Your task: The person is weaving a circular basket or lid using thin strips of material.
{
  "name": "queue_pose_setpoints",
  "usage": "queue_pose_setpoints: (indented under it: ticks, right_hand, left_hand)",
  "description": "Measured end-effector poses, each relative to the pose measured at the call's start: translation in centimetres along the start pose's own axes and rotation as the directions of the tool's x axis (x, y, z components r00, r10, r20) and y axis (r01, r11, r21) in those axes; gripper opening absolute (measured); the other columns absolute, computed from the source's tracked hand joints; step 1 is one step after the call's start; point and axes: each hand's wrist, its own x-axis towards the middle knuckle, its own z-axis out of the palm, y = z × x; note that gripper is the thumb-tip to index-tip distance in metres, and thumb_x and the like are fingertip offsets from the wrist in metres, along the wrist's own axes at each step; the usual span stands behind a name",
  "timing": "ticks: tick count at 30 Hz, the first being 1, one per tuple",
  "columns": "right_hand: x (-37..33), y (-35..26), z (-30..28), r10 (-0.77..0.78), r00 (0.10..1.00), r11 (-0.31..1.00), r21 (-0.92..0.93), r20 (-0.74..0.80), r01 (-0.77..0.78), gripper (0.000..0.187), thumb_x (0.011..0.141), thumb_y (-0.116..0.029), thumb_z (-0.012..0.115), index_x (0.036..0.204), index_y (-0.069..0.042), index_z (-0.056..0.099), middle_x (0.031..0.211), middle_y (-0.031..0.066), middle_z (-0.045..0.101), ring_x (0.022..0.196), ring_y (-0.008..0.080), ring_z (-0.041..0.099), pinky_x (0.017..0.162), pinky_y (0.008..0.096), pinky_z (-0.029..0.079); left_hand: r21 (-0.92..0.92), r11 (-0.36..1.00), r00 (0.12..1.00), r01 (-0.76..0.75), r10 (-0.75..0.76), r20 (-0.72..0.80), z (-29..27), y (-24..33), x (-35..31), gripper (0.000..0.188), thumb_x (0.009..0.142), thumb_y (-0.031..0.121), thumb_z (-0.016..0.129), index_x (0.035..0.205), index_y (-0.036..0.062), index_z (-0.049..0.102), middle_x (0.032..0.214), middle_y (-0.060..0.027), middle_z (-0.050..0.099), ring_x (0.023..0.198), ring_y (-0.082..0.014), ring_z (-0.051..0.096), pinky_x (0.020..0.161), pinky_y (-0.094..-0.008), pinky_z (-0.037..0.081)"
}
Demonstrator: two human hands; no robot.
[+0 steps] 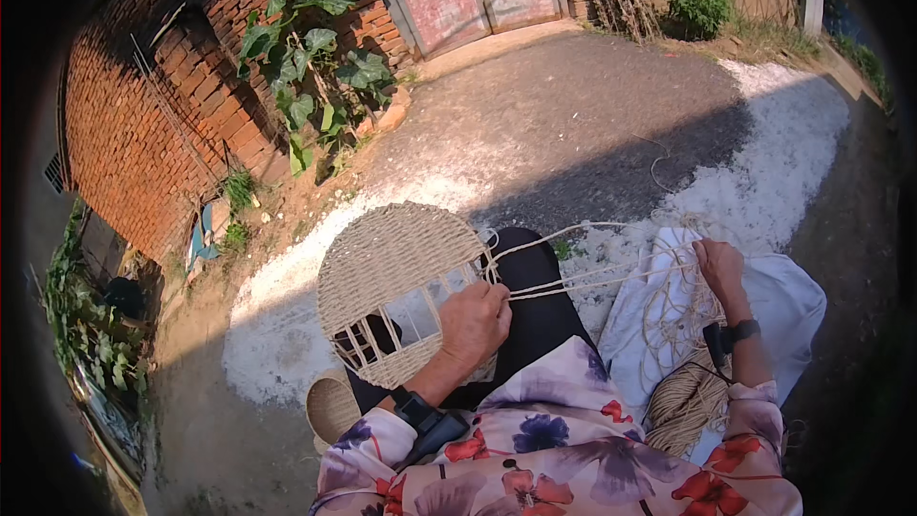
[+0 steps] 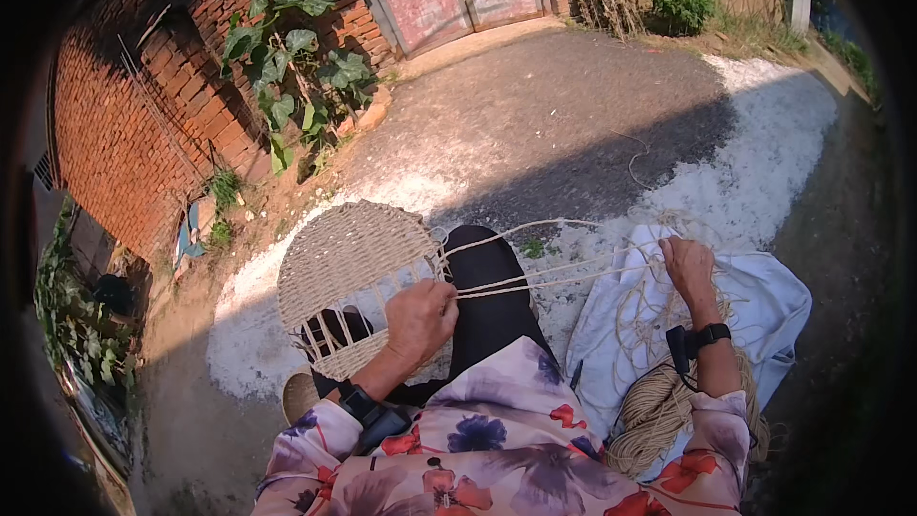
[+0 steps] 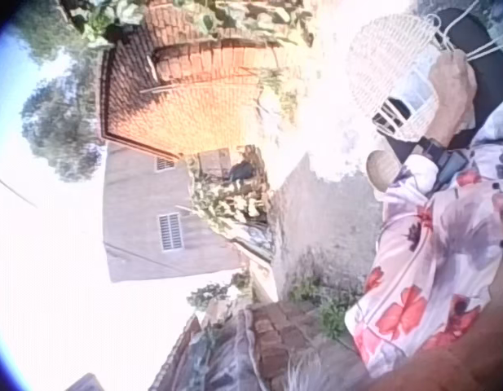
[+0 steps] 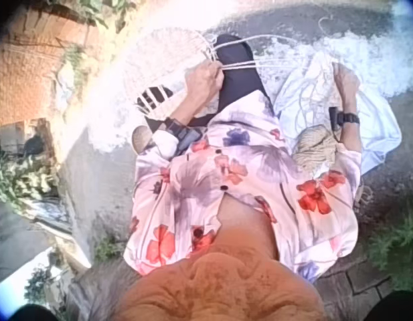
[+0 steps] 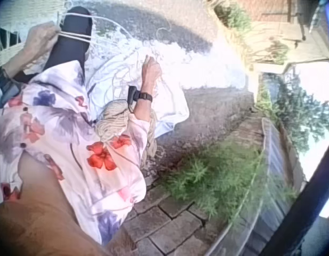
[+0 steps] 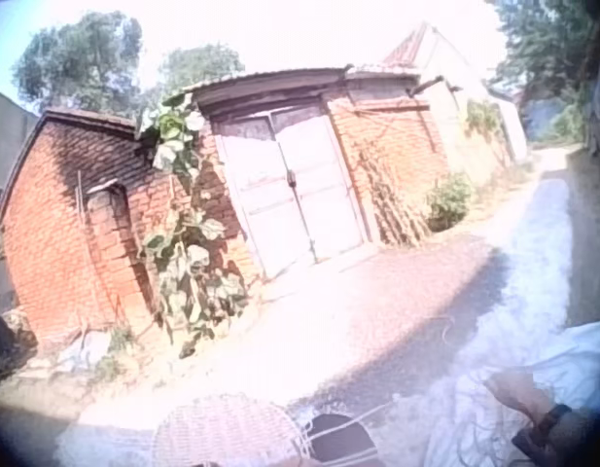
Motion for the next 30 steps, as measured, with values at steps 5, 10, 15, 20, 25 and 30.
queue_pose_setpoints:
  ticks: [5, 10, 15, 20, 25, 30]
  right_hand:
    - [-1.5, -0.1, 3.7, 0.013, 1.0, 0.993, 0.116, -0.01, -0.012, 0.017, 0.09, -0.021, 0.065, 0.087, -0.006, 0.073, 0.081, 0.0182, 0.07, 0.076, 0.0393, 0.069, 0.068, 0.0497, 0.054]
    - [-2.2, -19.9, -2.1, -0.351, 0.913, 0.602, 0.697, -0.208, 0.39, 0.007, 0.085, -0.011, 0.072, 0.089, -0.005, 0.07, 0.082, 0.0115, 0.069, 0.075, 0.0308, 0.07, 0.067, 0.0399, 0.055]
    - [-2.6, -28.5, -2.3, -0.553, 0.8, 0.629, 0.512, -0.235, 0.585, 0.014, 0.087, -0.018, 0.071, 0.091, -0.008, 0.064, 0.077, 0.0093, 0.063, 0.069, 0.0313, 0.067, 0.061, 0.044, 0.053]
    - [-1.8, -25.7, -0.7, -0.548, 0.832, 0.555, 0.709, -0.082, 0.435, 0.019, 0.089, -0.022, 0.071, 0.084, -0.006, 0.063, 0.07, 0.0101, 0.064, 0.064, 0.0303, 0.064, 0.058, 0.0416, 0.048]
    - [1.9, -7.2, 2.1, 0.126, 0.992, 0.598, 0.796, 0.025, -0.096, 0.023, 0.092, -0.022, 0.07, 0.084, -0.001, 0.065, 0.059, 0.0021, 0.052, 0.06, 0.0132, 0.053, 0.056, 0.0326, 0.041]
    - [0.3, -8.2, -0.3, 0.053, 0.928, 0.988, 0.156, -0.369, 0.006, 0.015, 0.088, -0.008, 0.066, 0.101, -0.003, 0.068, 0.084, 0.0162, 0.064, 0.075, 0.04, 0.064, 0.064, 0.0456, 0.05]
  left_hand:
    - [-0.137, 0.986, 0.994, 0.09, -0.097, -0.042, 0.5, -0.1, 0.1, 0.008, 0.08, 0.01, 0.073, 0.084, 0.008, 0.066, 0.073, -0.0112, 0.067, 0.066, -0.0319, 0.068, 0.059, -0.0431, 0.052]
    - [-0.183, 0.974, 0.989, 0.133, -0.142, -0.04, -0.4, -0.3, -0.1, 0.009, 0.083, 0.01, 0.072, 0.085, 0.0062, 0.064, 0.074, -0.0131, 0.067, 0.068, -0.0323, 0.069, 0.06, -0.0438, 0.052]
    - [-0.174, 0.977, 0.988, 0.121, -0.136, -0.078, -1.0, -0.6, -0.4, 0.011, 0.085, 0.009, 0.072, 0.086, 0.0036, 0.063, 0.075, -0.0141, 0.065, 0.07, -0.0341, 0.066, 0.062, -0.0453, 0.05]
    - [-0.204, 0.971, 0.98, 0.124, -0.152, -0.128, -1.6, -1.7, -0.8, 0.011, 0.085, 0.008, 0.072, 0.087, 0.0019, 0.063, 0.076, -0.0142, 0.061, 0.072, -0.0343, 0.061, 0.066, -0.0445, 0.047]
    - [-0.228, 0.965, 0.977, 0.13, -0.164, -0.137, -1.4, -1.9, -1.4, 0.01, 0.085, 0.007, 0.071, 0.087, 0.0018, 0.063, 0.076, -0.0144, 0.06, 0.071, -0.0348, 0.06, 0.066, -0.0445, 0.046]
    - [-0.267, 0.955, 0.968, 0.127, -0.178, -0.176, -1.6, -2.0, -1.4, 0.011, 0.086, 0.007, 0.071, 0.086, 0.0007, 0.063, 0.073, -0.0151, 0.058, 0.069, -0.035, 0.059, 0.064, -0.045, 0.046]
